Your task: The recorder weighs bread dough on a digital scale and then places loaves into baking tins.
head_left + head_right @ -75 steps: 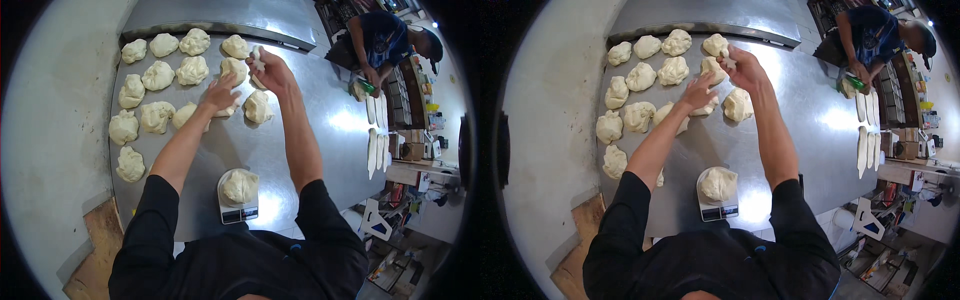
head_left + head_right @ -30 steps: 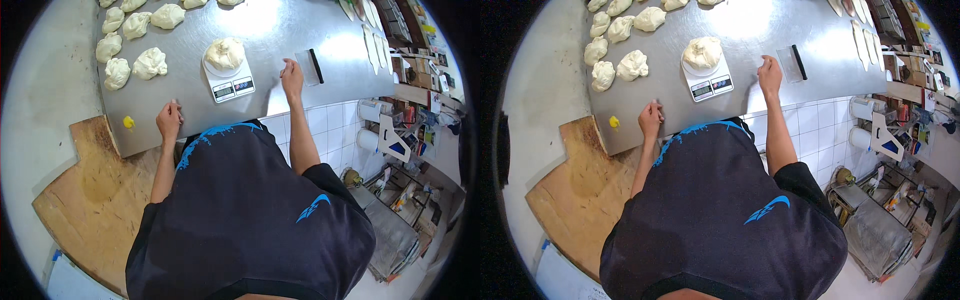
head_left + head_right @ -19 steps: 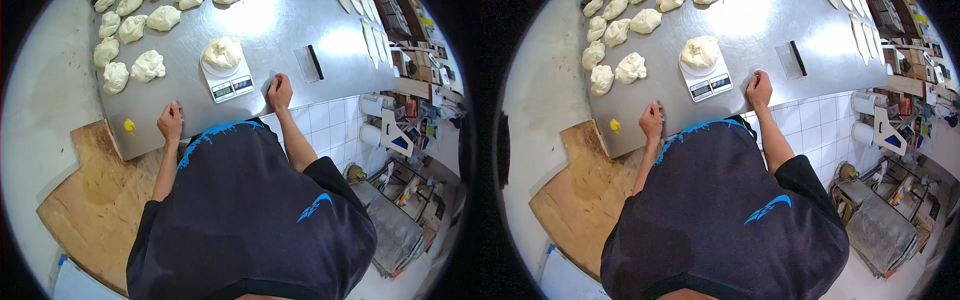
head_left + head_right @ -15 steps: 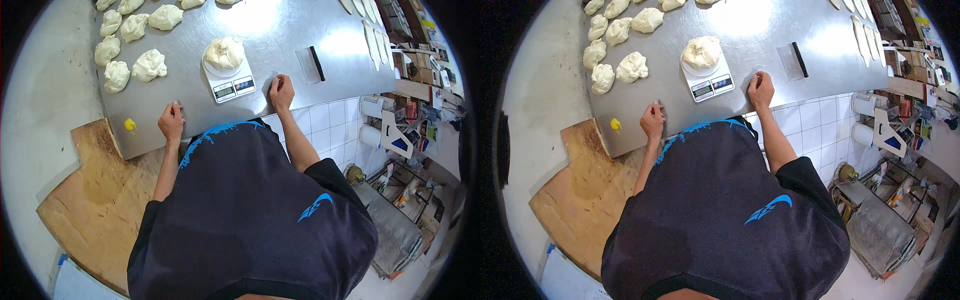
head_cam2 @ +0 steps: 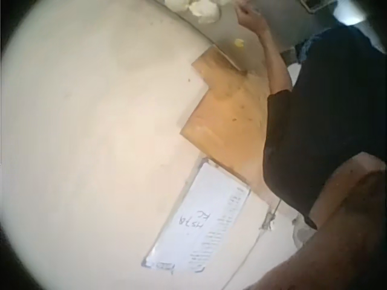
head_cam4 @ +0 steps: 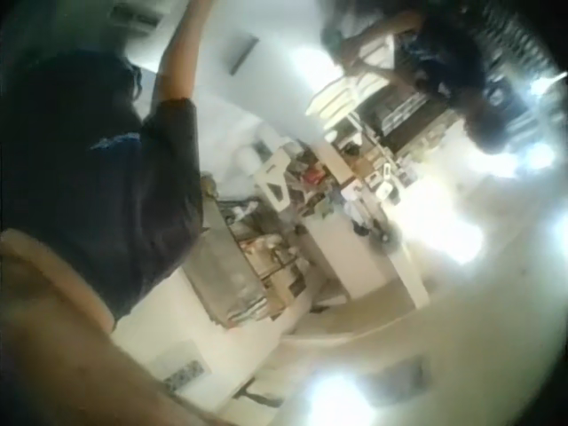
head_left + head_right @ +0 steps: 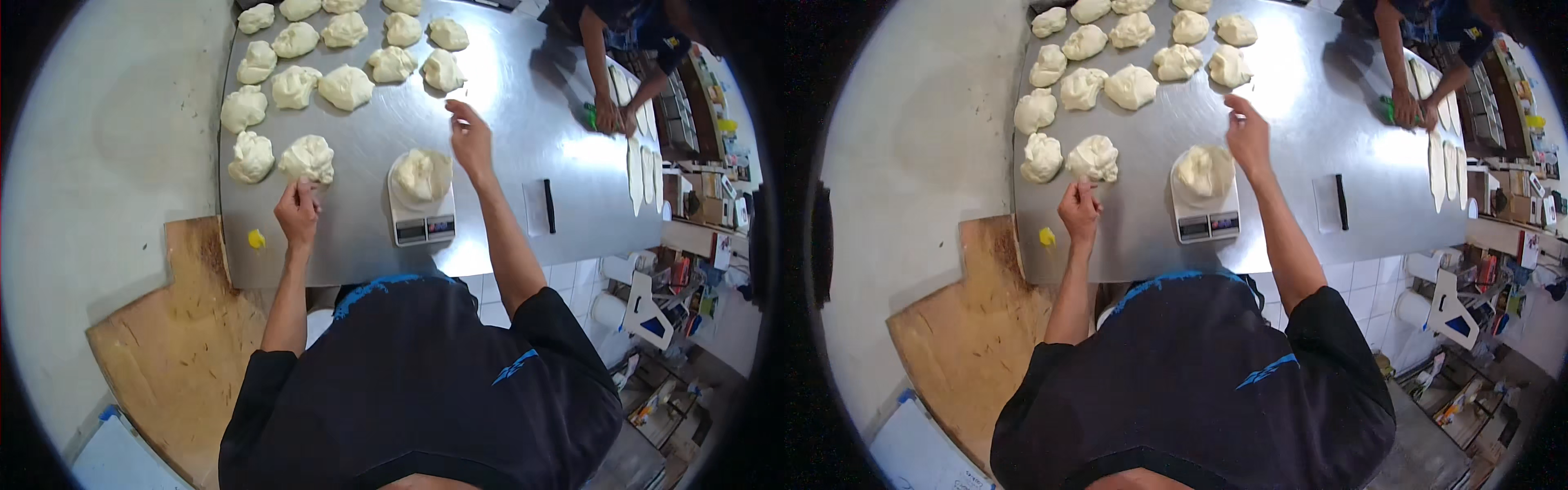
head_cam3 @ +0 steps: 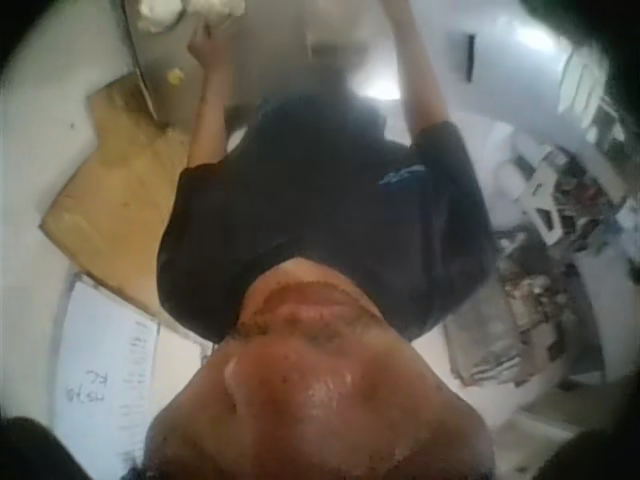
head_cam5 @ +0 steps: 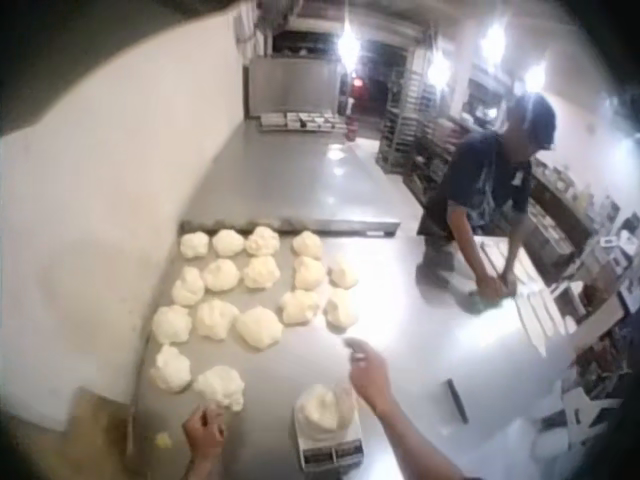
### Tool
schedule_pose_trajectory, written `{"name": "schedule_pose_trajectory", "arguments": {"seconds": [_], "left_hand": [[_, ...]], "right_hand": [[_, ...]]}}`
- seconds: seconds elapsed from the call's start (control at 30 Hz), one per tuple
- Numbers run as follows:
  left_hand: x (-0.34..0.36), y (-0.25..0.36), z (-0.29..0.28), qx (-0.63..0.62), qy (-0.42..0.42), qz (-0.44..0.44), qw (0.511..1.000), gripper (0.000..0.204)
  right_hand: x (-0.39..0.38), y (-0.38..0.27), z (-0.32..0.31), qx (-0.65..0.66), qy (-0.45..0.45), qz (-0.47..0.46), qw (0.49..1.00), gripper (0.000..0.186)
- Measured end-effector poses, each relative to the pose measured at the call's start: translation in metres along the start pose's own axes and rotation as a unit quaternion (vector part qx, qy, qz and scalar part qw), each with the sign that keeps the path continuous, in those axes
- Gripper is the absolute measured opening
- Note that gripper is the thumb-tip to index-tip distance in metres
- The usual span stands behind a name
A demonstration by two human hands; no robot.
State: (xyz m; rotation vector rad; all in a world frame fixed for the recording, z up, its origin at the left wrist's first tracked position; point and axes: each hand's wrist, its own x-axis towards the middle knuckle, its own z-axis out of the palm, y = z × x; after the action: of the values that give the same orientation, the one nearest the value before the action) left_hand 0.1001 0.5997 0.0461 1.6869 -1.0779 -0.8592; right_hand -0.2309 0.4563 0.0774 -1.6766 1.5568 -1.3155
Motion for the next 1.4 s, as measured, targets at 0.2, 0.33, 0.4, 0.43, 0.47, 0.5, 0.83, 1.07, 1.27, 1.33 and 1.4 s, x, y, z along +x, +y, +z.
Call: {"name": "schedule_pose_trajectory", "arguments": {"seconds": [0.2, 0.33, 0.4, 0.43, 0.47, 0.5, 0.83, 1.07, 1.27, 1.33, 1.4], "left_hand": [[0.093, 0.040, 0.041, 0.051, 0.023, 0.089, 0.994, 0.038], [0.173, 0.025, 0.027, 0.119, 0.134, 0.109, 0.978, 0.059], [0.200, 0.031, 0.021, 0.147, 0.115, 0.071, 0.980, 0.063], [0.213, 0.024, 0.021, 0.148, 0.120, 0.067, 0.979, 0.063], [0.225, 0.020, 0.024, 0.145, 0.118, 0.102, 0.977, 0.066], [0.236, 0.016, 0.027, 0.142, 0.114, 0.138, 0.974, 0.069], [0.283, -0.002, 0.032, 0.236, -0.028, 0.165, 0.957, 0.031], [0.283, -0.005, 0.037, 0.173, 0.008, 0.213, 0.962, 0.018], [0.278, 0.008, 0.045, 0.218, -0.035, 0.155, 0.963, 0.024], [0.280, 0.008, 0.050, 0.226, -0.035, 0.142, 0.963, 0.030], [0.286, 0.009, 0.051, 0.232, 0.001, 0.173, 0.957, 0.034]], "right_hand": [[0.063, -0.026, 0.111, -0.092, -0.263, 0.037, 0.960, 0.021], [0.108, -0.055, 0.185, -0.042, -0.257, -0.061, 0.964, 0.022], [0.129, -0.059, 0.224, -0.031, -0.251, -0.130, 0.959, 0.022], [0.137, -0.057, 0.245, -0.029, -0.257, -0.131, 0.957, 0.022], [0.146, -0.057, 0.263, -0.061, -0.279, -0.150, 0.946, 0.022], [0.153, -0.057, 0.278, -0.095, -0.299, -0.169, 0.934, 0.022], [0.168, -0.074, 0.312, -0.267, -0.404, -0.272, 0.832, 0.020], [0.256, -0.051, 0.284, 0.295, -0.467, 0.269, 0.789, 0.023], [0.308, -0.019, 0.320, 0.107, -0.315, 0.156, 0.930, 0.025], [0.319, -0.005, 0.330, -0.088, -0.313, -0.008, 0.946, 0.024], [0.314, -0.005, 0.343, -0.118, -0.324, -0.048, 0.938, 0.023]]}}
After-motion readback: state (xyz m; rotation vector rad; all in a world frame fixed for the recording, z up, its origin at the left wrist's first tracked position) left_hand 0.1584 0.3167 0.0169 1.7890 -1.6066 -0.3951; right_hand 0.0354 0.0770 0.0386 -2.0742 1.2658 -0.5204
